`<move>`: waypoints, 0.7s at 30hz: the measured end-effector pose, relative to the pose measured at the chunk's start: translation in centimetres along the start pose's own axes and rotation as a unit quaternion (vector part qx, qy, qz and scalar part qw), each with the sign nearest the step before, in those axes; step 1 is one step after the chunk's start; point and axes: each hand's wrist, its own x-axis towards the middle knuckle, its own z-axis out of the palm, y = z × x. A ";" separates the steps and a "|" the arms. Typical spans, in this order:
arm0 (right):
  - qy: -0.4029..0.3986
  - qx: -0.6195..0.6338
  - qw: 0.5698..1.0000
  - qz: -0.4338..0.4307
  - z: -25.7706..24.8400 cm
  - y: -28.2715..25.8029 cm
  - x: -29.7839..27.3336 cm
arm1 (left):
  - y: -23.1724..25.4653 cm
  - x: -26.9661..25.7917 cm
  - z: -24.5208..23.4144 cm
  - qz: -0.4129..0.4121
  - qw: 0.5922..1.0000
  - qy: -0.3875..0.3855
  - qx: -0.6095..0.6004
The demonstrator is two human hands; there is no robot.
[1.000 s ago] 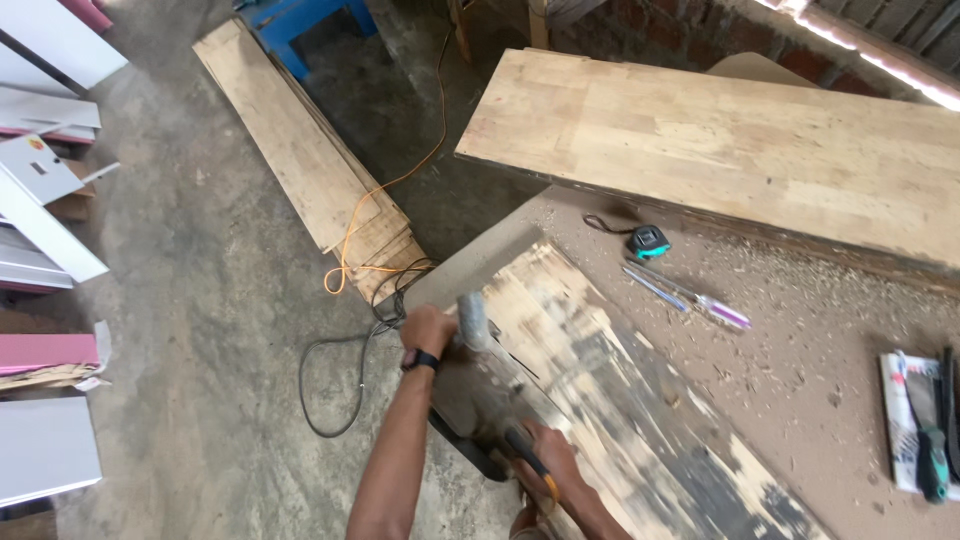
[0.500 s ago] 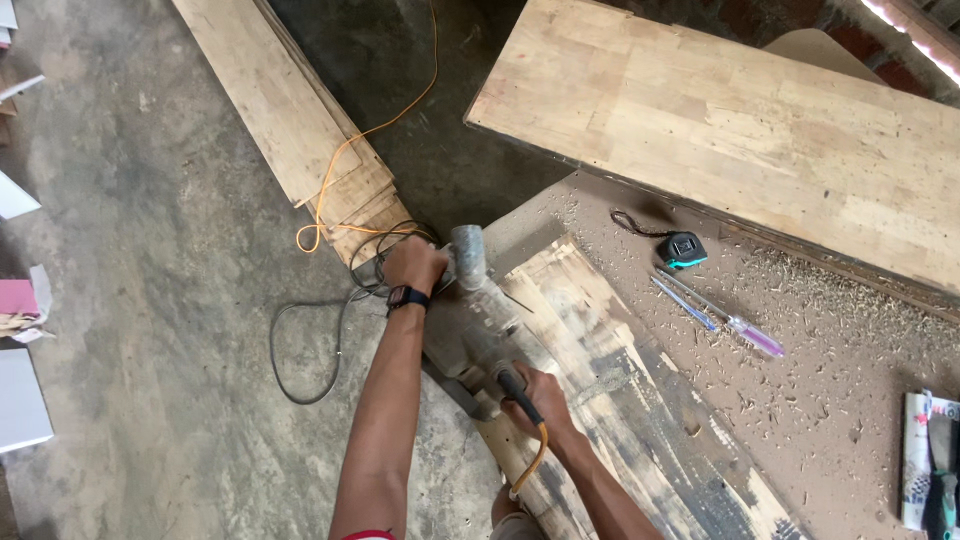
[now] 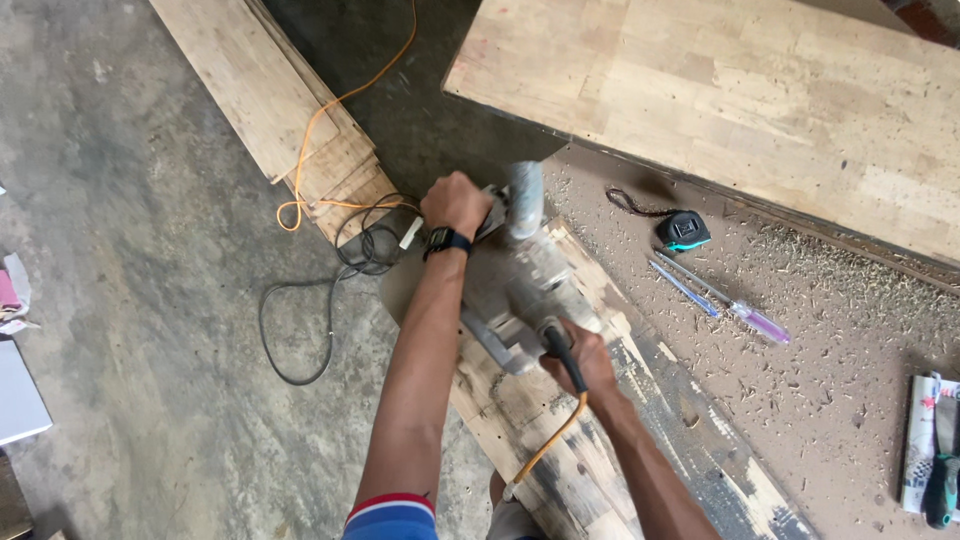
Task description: The person sands the surface of a wooden board using a power sander, moving the tool back and forth along the length of the board.
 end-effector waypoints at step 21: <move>0.098 0.044 0.993 0.051 -8.8 1.7 3.6 | 12.6 3.9 4.9 0.100 0.994 -0.050 -0.022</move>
